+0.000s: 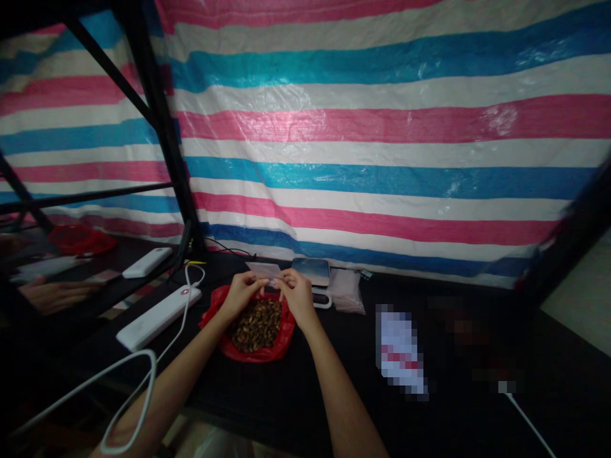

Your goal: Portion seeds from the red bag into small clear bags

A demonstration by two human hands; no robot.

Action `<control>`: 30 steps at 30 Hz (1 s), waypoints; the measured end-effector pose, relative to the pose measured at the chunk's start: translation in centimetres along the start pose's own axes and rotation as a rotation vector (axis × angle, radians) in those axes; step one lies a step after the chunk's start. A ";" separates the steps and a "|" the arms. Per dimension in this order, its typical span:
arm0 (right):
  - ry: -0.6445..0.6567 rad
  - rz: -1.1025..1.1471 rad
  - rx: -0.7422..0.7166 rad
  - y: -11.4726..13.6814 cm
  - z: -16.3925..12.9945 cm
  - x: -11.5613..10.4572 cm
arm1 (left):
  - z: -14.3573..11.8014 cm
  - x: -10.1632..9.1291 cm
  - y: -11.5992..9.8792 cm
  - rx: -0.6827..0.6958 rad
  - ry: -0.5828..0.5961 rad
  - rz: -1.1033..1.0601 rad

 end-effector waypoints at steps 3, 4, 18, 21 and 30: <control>-0.010 0.160 0.043 -0.5 0.3 -0.1 | -0.1 0.8 0.1 -0.091 0.103 -0.114; -0.013 0.172 0.052 -0.6 0.4 -0.3 | -0.1 1.0 0.1 -0.100 0.124 -0.130; -0.270 -0.929 0.380 -1.8 -2.1 -16.1 | 0.1 -2.5 0.5 0.041 -0.314 0.170; -0.159 -1.165 0.546 -0.7 -2.8 -16.9 | 0.0 -2.4 0.6 0.034 -0.334 0.226; 0.123 -1.769 -0.037 4.0 -1.1 -11.3 | -0.2 -3.1 0.7 0.024 -0.388 0.320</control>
Point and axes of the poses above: each hand's wrist, its own z-axis towards the middle knuckle, its own x-axis out of the palm, y = z × x, the point moved 5 cm from there along z, towards the middle knuckle, and after that the axes turned 12 degrees about -x, right-handed, at the moved point
